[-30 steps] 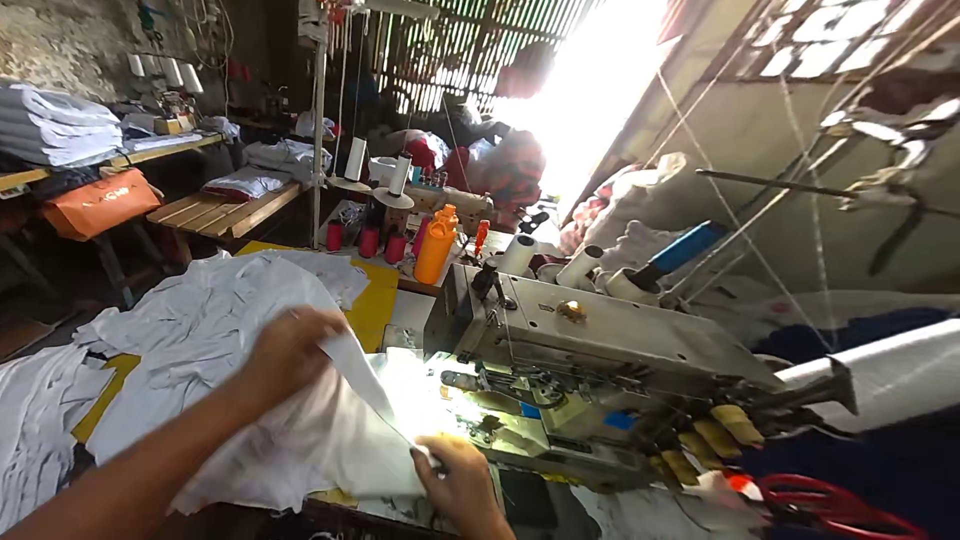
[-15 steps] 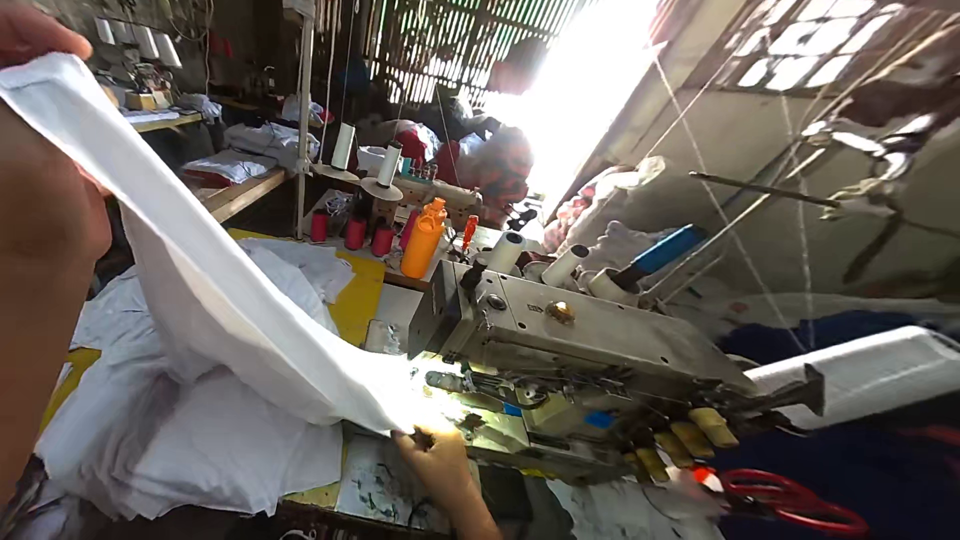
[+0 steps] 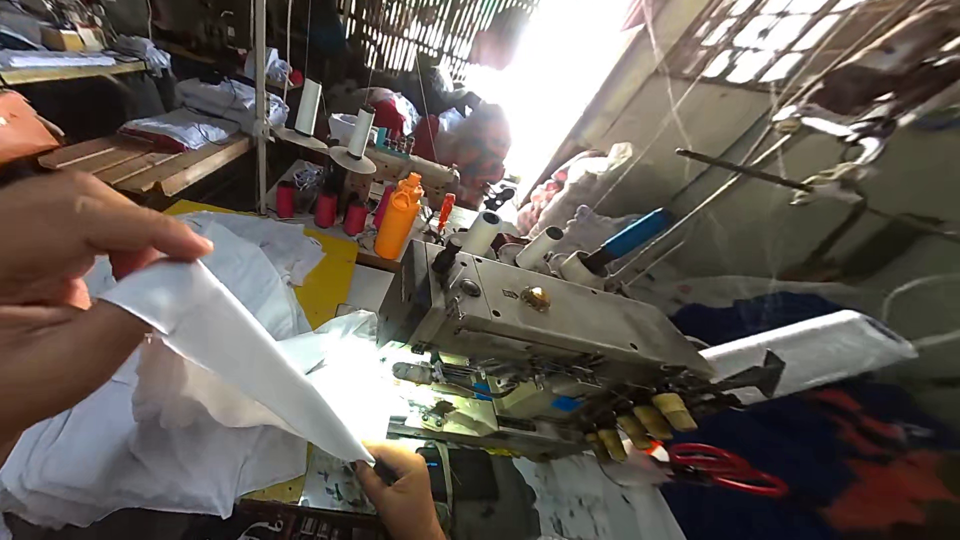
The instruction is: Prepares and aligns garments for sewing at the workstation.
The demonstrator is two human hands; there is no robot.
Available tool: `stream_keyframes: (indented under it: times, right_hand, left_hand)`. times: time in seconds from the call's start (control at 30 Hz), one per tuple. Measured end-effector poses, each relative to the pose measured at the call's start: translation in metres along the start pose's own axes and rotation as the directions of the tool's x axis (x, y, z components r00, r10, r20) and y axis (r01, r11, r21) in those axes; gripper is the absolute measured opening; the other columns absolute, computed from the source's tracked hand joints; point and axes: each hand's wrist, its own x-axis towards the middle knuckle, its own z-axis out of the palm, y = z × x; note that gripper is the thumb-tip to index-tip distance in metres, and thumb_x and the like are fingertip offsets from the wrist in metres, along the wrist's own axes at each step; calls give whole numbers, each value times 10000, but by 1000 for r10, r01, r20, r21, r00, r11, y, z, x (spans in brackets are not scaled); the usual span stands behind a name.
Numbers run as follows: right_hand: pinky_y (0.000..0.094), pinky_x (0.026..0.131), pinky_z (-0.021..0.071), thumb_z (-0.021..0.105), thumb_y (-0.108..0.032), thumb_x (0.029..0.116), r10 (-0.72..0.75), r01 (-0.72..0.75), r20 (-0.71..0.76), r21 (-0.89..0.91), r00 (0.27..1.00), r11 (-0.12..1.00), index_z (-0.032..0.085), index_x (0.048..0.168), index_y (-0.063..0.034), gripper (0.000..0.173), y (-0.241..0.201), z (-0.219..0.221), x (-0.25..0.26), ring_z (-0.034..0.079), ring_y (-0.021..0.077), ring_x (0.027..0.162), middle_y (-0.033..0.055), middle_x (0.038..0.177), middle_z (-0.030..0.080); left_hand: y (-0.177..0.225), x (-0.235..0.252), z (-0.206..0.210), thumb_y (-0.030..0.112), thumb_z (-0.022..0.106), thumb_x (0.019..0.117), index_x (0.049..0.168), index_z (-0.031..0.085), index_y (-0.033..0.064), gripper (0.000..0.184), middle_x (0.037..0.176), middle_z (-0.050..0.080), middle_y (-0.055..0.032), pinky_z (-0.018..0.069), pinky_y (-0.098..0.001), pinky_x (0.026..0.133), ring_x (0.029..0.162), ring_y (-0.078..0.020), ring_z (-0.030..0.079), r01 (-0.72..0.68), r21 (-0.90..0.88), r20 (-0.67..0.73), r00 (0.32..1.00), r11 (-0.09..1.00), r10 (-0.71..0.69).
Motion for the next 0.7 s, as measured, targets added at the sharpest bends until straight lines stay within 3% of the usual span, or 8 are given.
stream_keyframes:
  times: [0.13, 0.2, 0.33, 0.43, 0.57, 0.63, 0.7]
  right_hand:
    - [203, 732, 588, 718, -81, 886, -26, 26, 4, 4, 1000, 1000, 789, 951, -23, 112, 1, 1, 0, 700, 33, 781, 49, 925, 774]
    - [220, 753, 597, 718, -79, 885, -42, 42, 7, -5, 999, 999, 789, 962, -20, 120, 2, 1, 0, 712, 48, 808, 56, 945, 777]
    - [198, 736, 588, 713, -83, 892, -40, 40, 6, -4, 999, 999, 790, 971, -22, 126, 0, -1, 1, 702, 35, 792, 53, 956, 776]
    - [175, 695, 573, 711, -84, 882, -40, 40, -6, -5, 999, 999, 785, 951, -19, 120, 1, 0, 2, 683, 15, 743, 43, 919, 772]
    - [183, 709, 583, 718, -82, 882, -49, 50, -11, 2, 999, 999, 786, 942, -18, 111, 3, 0, 3, 696, 24, 762, 49, 921, 774]
    - [182, 690, 573, 717, -93, 886, -40, 40, -7, -6, 999, 999, 783, 932, -28, 104, 3, 0, 4, 679, 18, 734, 38, 906, 769]
    - [177, 671, 568, 715, -93, 888, -44, 44, -5, -3, 999, 999, 782, 928, -32, 99, 2, -1, 5, 670, 12, 718, 32, 894, 766]
  left_hand:
    - [30, 1, 8, 212, 627, 932, 967, 719, 107, 144, 939, 691, 69, 538, -218, 843, 900, -15, 635, 158, -122, 223, 966, 980, -128]
    - [37, -1, 12, 150, 644, 894, 931, 746, 118, 113, 885, 724, 83, 562, -185, 785, 834, 4, 665, 231, -173, 301, 938, 958, -171]
    - [19, -12, 17, 220, 640, 958, 1026, 781, 206, 157, 930, 750, 109, 594, -170, 772, 854, -9, 702, 183, -267, 428, 902, 946, -54]
    - [8, -16, 22, 219, 616, 963, 1060, 771, 193, 185, 909, 741, 111, 586, -154, 722, 816, 9, 688, 100, -276, 445, 895, 956, 35]
    - [3, -23, 29, 257, 577, 954, 1064, 778, 231, 230, 868, 692, 143, 524, -136, 664, 779, 53, 623, -52, -37, 482, 874, 998, 64]
    - [0, -29, 34, 292, 519, 986, 1064, 756, 248, 254, 921, 667, 139, 525, -173, 722, 855, 33, 617, -106, 53, 528, 847, 993, 62]
    - [-3, -33, 38, 296, 448, 1039, 1087, 689, 224, 256, 977, 661, 146, 523, -159, 806, 935, 55, 609, -24, -34, 640, 768, 999, 40]
